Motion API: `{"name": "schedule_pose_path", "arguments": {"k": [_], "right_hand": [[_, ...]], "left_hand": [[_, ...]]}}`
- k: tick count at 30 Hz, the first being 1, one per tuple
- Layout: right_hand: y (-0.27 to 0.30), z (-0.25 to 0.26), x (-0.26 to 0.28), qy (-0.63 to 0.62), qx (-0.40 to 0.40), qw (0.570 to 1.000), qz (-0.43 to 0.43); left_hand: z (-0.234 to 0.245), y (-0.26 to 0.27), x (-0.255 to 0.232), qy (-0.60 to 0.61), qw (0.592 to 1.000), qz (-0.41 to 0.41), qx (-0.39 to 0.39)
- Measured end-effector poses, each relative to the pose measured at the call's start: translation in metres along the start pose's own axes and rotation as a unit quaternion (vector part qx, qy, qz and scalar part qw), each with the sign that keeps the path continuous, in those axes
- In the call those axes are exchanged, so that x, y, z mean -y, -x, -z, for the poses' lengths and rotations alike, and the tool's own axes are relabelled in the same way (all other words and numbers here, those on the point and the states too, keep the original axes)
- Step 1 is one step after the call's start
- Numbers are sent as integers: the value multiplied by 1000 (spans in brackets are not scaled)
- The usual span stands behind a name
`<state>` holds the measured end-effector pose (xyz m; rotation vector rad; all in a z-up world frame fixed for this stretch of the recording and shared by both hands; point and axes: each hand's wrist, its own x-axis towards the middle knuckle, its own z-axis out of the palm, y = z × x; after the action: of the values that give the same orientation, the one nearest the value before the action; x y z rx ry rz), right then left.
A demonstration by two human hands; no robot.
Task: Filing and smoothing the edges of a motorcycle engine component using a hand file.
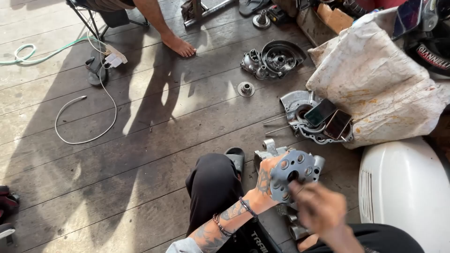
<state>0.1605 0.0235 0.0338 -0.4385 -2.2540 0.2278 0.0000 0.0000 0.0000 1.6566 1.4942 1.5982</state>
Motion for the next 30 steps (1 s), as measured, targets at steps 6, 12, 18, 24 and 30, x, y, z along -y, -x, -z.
{"name": "schedule_pose_path", "arguments": {"k": [6,12,18,24,30], "right_hand": [[9,2,9,-12,-20,996,-81],[0,22,-9,-10,-20,993,-120],[16,25,-18,7,12,995,-95],[19,29,-5,12,-6,997,-72],[25,42,-25,43,-61,989,-127]], "left_hand": [[0,-2,-9,198,980,10,-15],[-4,-1,-12,61,998,-30,15],[-8,-2,-10,49,999,0,9],[-6,-10,-36,15,998,-7,64],[-26,-3,-36,93,992,-32,78]]}}
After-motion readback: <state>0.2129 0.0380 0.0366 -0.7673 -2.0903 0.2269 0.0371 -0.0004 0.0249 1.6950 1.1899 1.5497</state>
